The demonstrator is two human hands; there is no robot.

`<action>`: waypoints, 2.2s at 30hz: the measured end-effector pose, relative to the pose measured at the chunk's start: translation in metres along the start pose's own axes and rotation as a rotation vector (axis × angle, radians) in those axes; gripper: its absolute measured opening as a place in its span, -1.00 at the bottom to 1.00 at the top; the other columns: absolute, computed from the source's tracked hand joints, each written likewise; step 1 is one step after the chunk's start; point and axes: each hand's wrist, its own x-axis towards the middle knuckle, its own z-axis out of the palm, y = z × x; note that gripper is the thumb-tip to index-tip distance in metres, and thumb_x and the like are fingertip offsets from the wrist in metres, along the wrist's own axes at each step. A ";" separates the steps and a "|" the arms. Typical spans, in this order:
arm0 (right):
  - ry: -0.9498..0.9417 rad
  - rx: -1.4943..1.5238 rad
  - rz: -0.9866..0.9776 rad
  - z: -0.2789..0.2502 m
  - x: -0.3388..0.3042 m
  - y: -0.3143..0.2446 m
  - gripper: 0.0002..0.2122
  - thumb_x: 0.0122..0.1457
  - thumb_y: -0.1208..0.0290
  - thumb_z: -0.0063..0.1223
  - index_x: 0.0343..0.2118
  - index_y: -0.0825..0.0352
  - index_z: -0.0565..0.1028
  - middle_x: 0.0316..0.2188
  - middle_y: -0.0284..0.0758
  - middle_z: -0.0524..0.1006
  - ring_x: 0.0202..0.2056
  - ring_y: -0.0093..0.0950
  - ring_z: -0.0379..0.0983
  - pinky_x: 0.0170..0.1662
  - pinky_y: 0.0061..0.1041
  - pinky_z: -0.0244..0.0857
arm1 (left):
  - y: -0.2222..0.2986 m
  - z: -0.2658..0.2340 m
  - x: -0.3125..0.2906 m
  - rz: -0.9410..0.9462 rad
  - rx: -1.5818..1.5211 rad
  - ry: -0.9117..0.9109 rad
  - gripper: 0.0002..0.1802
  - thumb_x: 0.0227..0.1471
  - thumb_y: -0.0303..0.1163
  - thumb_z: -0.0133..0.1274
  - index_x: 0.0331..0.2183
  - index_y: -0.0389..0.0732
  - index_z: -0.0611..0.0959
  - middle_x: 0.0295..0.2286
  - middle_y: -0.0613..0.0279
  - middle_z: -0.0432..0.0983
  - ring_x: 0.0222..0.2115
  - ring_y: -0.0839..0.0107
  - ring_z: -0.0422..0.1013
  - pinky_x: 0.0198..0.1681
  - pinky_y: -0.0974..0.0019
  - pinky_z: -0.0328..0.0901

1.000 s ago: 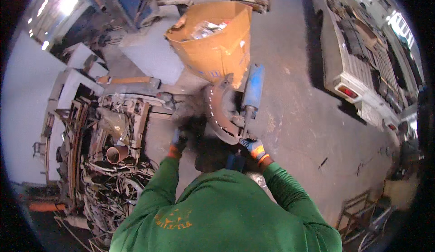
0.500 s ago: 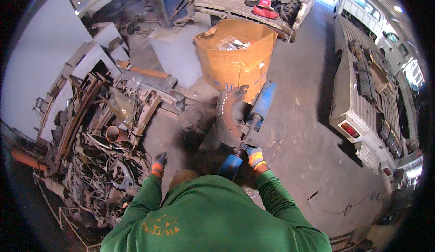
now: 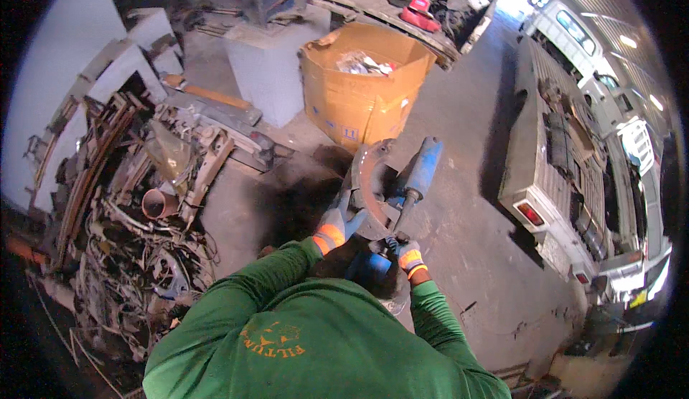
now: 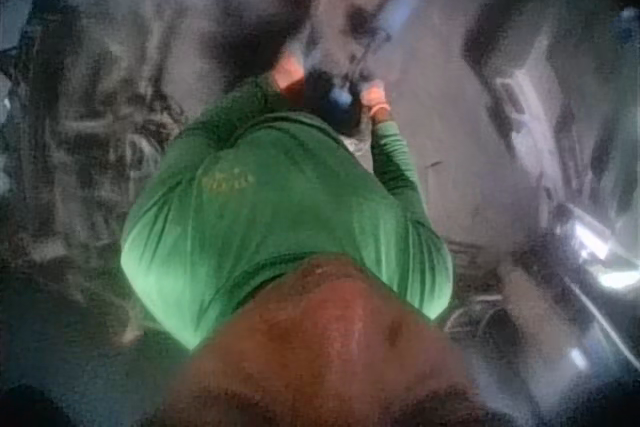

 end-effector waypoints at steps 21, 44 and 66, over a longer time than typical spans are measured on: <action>-0.115 -0.582 -0.079 0.034 0.125 -0.119 -0.49 0.02 0.17 0.03 -0.01 0.37 0.29 -0.04 -0.15 0.39 0.05 -0.30 0.24 0.09 -0.42 0.12 | -0.299 -0.106 0.038 -0.245 -0.446 -0.702 -0.40 -0.03 0.07 -0.03 -0.03 -0.11 0.44 -0.15 0.07 0.44 -0.18 0.18 0.39 -0.11 0.22 0.27; 0.172 1.393 0.133 0.128 0.058 -0.189 -0.72 0.10 0.41 -0.09 -0.14 0.38 0.44 -0.14 -0.22 0.47 -0.11 -0.38 0.38 0.01 -0.36 0.20 | -0.111 -0.174 0.171 -0.583 -1.474 -1.096 -0.39 0.11 0.03 -0.24 0.08 -0.14 0.26 0.02 0.17 0.25 -0.05 0.27 0.28 0.05 0.16 0.18; 0.162 0.127 -0.453 0.188 -0.067 -0.113 -0.49 0.21 0.04 -0.25 0.14 0.26 0.20 0.20 -0.19 0.07 0.20 -0.30 -0.01 0.23 -0.43 -0.17 | 0.056 -0.153 0.162 0.292 0.344 -1.593 -0.31 -0.42 -0.15 0.32 -0.20 -0.31 0.49 -0.36 0.09 0.48 -0.29 0.28 0.39 -0.17 0.28 0.28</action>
